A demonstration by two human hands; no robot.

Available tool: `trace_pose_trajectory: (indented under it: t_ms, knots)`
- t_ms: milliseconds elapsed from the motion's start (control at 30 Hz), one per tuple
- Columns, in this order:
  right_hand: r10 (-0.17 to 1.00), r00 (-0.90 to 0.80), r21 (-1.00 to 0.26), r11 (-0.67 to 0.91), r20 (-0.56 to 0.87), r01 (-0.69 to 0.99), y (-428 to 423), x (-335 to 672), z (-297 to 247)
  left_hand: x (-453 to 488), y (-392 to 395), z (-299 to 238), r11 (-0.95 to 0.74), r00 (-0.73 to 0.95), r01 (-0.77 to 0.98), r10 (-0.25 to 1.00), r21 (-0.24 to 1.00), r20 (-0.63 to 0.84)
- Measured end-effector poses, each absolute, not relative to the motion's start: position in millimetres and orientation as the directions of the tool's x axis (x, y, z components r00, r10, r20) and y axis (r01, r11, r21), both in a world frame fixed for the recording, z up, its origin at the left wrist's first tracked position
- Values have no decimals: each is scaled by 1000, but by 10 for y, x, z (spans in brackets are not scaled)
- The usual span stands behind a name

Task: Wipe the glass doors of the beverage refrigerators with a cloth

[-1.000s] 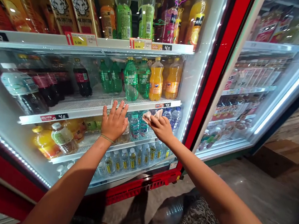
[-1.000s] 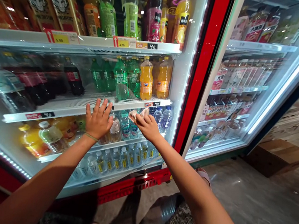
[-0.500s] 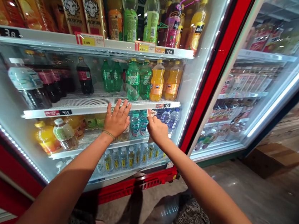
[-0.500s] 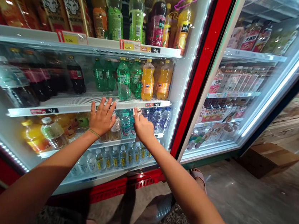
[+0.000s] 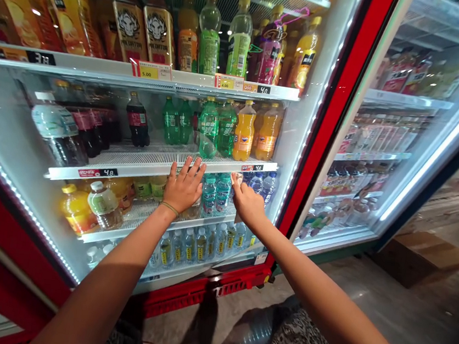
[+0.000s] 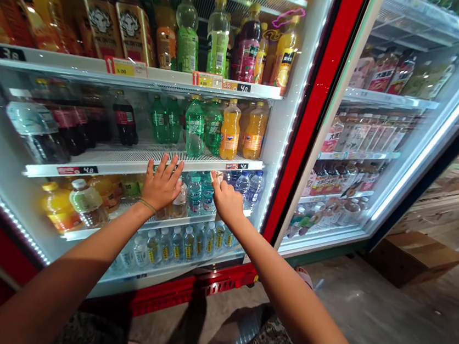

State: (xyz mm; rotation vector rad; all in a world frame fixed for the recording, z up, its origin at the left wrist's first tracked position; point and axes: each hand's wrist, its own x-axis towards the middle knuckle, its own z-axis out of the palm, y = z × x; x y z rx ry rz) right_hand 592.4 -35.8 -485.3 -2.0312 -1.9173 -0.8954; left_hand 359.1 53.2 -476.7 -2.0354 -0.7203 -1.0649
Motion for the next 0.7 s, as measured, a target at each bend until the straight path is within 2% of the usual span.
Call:
trace_pose_trajectory:
  t_ms: [133, 267, 400, 567, 700]
  knots:
    - [849, -55, 278, -111, 526, 954, -373, 5914, -4905, 3589, 540, -4771, -567, 507, 745, 138, -351, 851]
    - [818, 30, 213, -185, 575, 959, -364, 5844, -4860, 3588, 539, -4773, -575, 502, 746, 154, -336, 851]
    - [829, -5, 226, -147, 559, 963, -362, 5801, -4882, 3588, 532, -4776, -600, 496, 738, 171, -309, 851]
    - [819, 53, 190, -194, 571, 962, -379, 5830, -4851, 3589, 533, -4777, -640, 485, 723, 204, -259, 850]
    - [833, -15, 225, -131, 553, 966, -391, 5840, -4829, 3588, 535, -4777, -645, 485, 723, 217, -248, 847]
